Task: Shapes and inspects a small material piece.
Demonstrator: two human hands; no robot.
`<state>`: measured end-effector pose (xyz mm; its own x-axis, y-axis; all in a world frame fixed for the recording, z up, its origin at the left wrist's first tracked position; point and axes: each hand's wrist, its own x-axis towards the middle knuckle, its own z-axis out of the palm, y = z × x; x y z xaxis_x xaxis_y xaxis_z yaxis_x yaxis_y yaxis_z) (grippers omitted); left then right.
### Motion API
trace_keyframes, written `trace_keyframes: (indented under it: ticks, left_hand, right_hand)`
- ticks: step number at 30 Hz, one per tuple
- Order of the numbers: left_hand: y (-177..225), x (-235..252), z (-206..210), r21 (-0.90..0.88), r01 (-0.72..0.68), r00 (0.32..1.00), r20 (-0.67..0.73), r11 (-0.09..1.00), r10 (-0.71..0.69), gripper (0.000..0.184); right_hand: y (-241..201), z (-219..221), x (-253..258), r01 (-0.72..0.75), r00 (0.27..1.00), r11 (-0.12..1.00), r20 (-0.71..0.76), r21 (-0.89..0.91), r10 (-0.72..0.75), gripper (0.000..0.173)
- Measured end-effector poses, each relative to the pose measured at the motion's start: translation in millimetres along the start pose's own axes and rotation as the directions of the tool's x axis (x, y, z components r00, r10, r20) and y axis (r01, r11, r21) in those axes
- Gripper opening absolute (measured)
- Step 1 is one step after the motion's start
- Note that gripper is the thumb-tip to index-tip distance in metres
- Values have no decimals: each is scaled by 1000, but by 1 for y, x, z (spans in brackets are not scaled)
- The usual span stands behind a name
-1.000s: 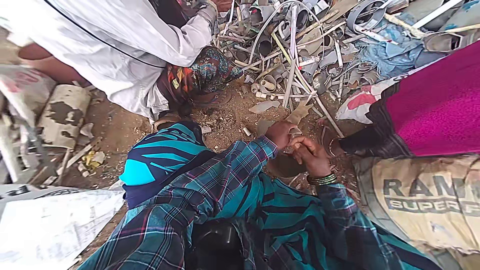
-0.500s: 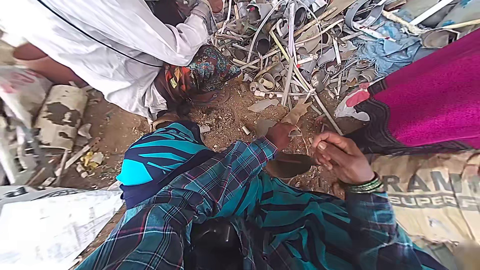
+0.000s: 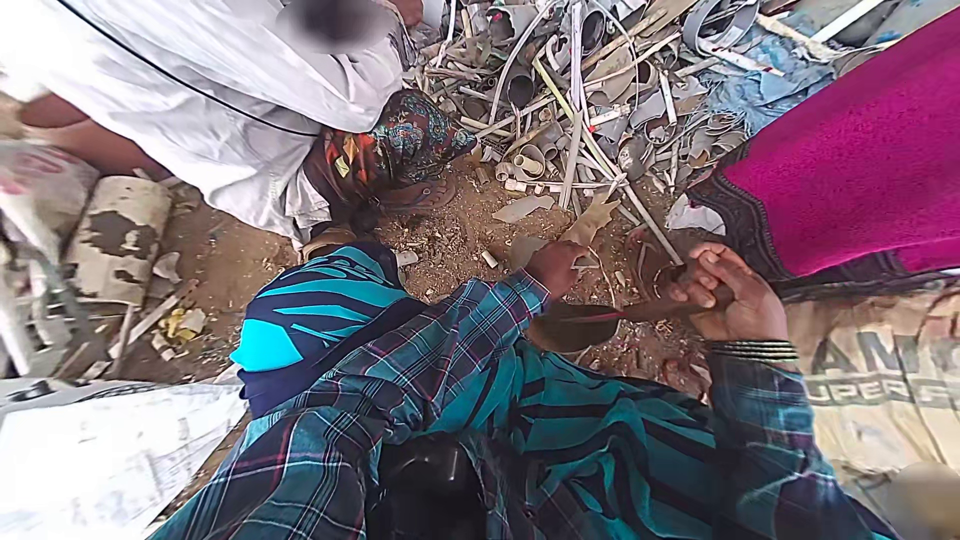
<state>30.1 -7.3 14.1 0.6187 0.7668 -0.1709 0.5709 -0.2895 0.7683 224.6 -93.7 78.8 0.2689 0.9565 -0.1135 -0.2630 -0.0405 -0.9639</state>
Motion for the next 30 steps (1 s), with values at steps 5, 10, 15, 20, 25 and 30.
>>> trace_keyframes:
  ticks: [5, 10, 15, 20, 25, 30]
  left_hand:
    - [3, 0, -5, 5, 22, 1000, -15, 1000, -22, 36]
    - [2, 4, -1, -9, 12, 1000, -20, 1000, -12, 41]
    - [5, 5, 1, -4, 32, 999, -11, 999, -32, 39]
    - [8, 6, 4, -16, 44, 999, 7, 999, -44, 37]
    - [4, 10, 3, -5, 2, 1000, 12, 1000, -2, 37]
    - [13, 6, -4, 3, 79, 996, 29, 997, -79, 36]
  right_hand:
    - [-10, -14, -6, 37, 999, 993, 12, 114, -39, 39]
    - [38, 34, -13, 113, 992, 993, -61, -24, -115, 31]
    - [-9, 31, -36, 186, 938, 978, 315, -99, -147, 25]
    - [0, 30, -34, 273, 830, 931, 549, -244, -99, 15]
    - [40, 37, -13, 311, 806, 837, 591, -451, 18, 17]
    - [-35, 8, -26, 377, 560, 891, 829, -254, 0, 19]
